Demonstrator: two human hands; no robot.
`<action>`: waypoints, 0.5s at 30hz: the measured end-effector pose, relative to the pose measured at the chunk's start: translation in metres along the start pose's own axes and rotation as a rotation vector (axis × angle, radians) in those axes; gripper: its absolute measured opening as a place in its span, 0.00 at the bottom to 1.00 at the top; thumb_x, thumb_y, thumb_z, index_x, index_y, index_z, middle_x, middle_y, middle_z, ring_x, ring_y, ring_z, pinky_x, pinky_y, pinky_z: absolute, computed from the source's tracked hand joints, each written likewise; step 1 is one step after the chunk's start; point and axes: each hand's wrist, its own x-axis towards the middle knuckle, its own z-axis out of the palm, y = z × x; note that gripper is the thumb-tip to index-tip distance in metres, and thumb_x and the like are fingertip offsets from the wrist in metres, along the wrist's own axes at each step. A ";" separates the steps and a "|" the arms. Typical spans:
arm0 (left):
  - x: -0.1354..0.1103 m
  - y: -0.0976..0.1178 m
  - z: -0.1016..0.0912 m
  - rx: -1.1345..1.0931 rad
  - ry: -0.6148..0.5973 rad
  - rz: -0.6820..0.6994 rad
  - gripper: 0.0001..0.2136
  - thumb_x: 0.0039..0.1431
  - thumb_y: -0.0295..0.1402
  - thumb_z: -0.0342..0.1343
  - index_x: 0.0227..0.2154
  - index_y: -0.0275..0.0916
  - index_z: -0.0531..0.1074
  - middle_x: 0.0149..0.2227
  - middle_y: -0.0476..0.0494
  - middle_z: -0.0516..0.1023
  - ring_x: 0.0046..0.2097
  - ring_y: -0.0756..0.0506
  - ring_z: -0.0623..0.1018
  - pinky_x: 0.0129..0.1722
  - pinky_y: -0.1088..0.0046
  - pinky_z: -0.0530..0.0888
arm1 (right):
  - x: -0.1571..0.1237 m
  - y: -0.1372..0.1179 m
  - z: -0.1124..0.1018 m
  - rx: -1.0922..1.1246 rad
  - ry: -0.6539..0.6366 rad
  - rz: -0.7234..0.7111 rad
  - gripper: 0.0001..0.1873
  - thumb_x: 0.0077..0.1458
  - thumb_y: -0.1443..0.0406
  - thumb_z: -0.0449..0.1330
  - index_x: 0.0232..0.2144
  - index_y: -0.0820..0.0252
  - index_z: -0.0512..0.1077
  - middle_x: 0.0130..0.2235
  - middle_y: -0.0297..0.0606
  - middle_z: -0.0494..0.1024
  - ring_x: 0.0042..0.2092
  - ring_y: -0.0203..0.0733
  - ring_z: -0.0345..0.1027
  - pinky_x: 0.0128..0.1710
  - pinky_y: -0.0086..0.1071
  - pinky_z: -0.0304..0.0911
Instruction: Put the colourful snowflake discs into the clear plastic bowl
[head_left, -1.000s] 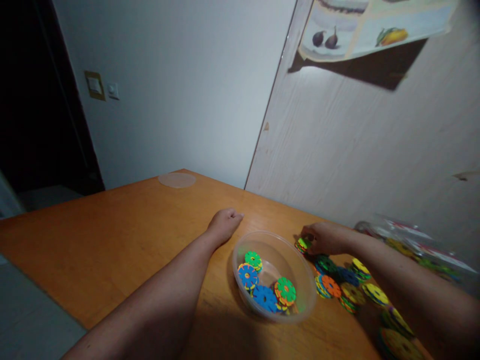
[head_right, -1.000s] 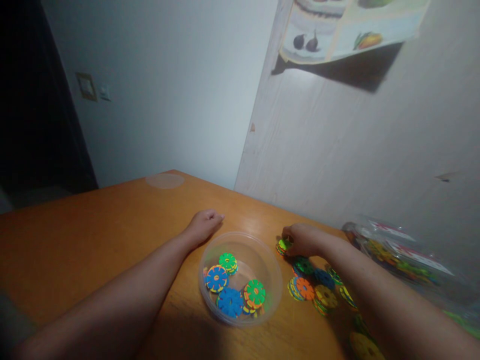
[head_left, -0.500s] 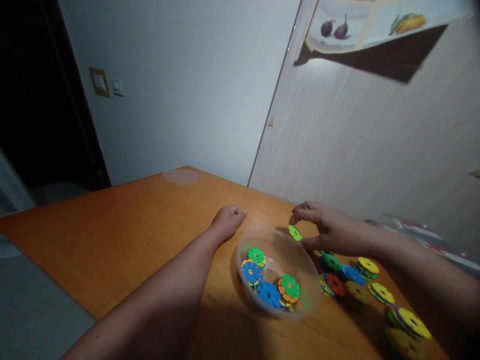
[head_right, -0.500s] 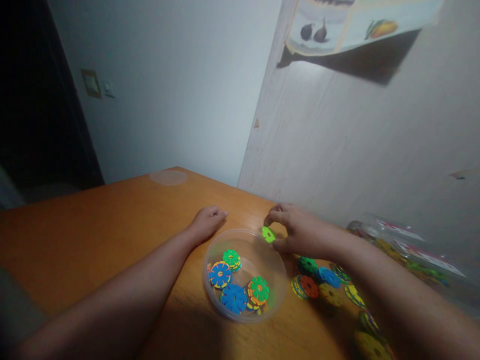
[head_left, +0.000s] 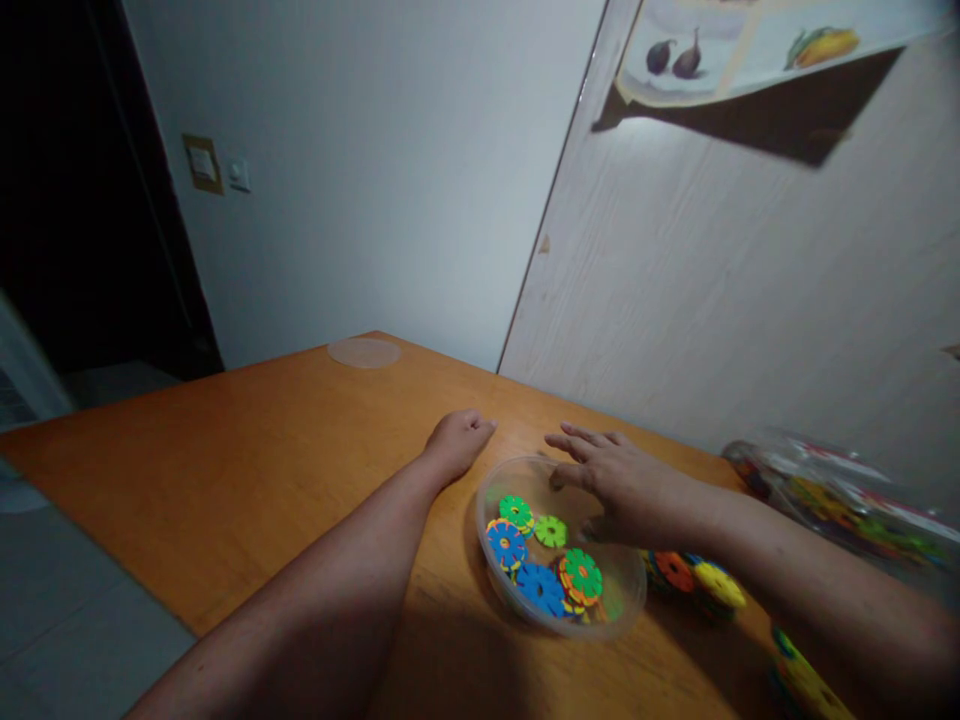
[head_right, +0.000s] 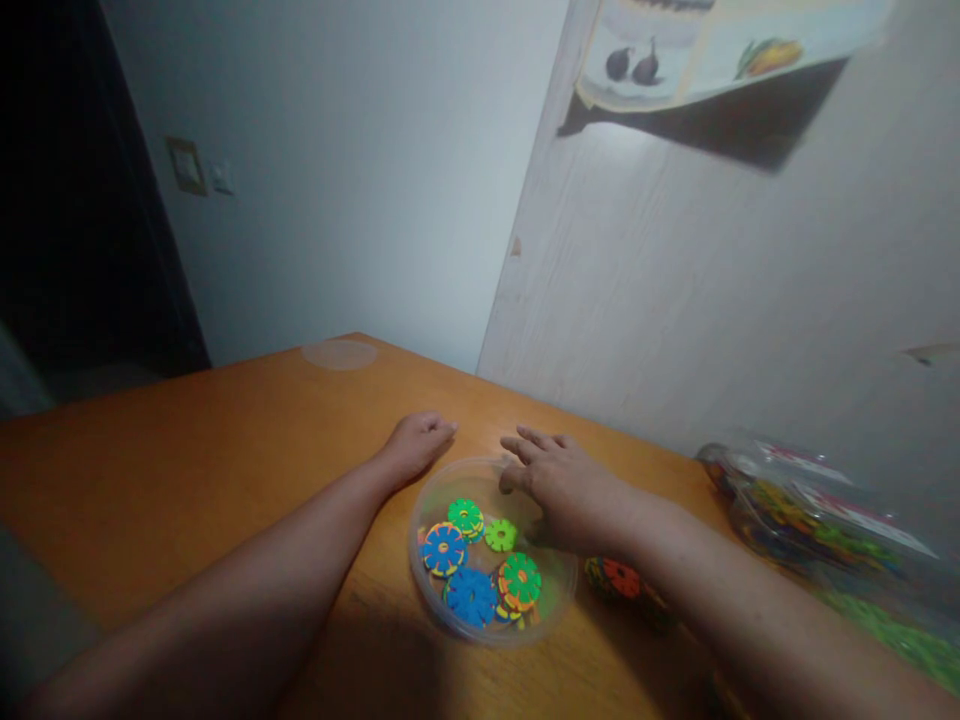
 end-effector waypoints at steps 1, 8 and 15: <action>0.000 0.000 0.000 -0.001 0.004 -0.005 0.19 0.54 0.49 0.52 0.20 0.38 0.63 0.20 0.54 0.63 0.24 0.52 0.62 0.23 0.75 0.52 | -0.001 0.001 -0.001 0.010 0.004 0.005 0.26 0.41 0.58 0.68 0.47 0.49 0.73 0.66 0.45 0.56 0.67 0.61 0.43 0.59 0.55 0.48; -0.001 0.002 0.000 -0.012 0.019 -0.011 0.19 0.54 0.49 0.52 0.19 0.38 0.62 0.19 0.54 0.62 0.23 0.53 0.61 0.23 0.76 0.53 | -0.011 0.039 -0.013 -0.004 0.114 0.111 0.12 0.53 0.63 0.57 0.42 0.55 0.73 0.57 0.44 0.68 0.58 0.53 0.60 0.55 0.45 0.57; -0.002 0.005 -0.001 -0.027 0.015 -0.011 0.19 0.54 0.49 0.52 0.19 0.38 0.62 0.19 0.54 0.62 0.23 0.53 0.61 0.22 0.75 0.52 | -0.015 0.080 0.009 -0.034 -0.106 0.291 0.19 0.48 0.62 0.60 0.44 0.56 0.76 0.48 0.45 0.76 0.50 0.53 0.68 0.48 0.41 0.61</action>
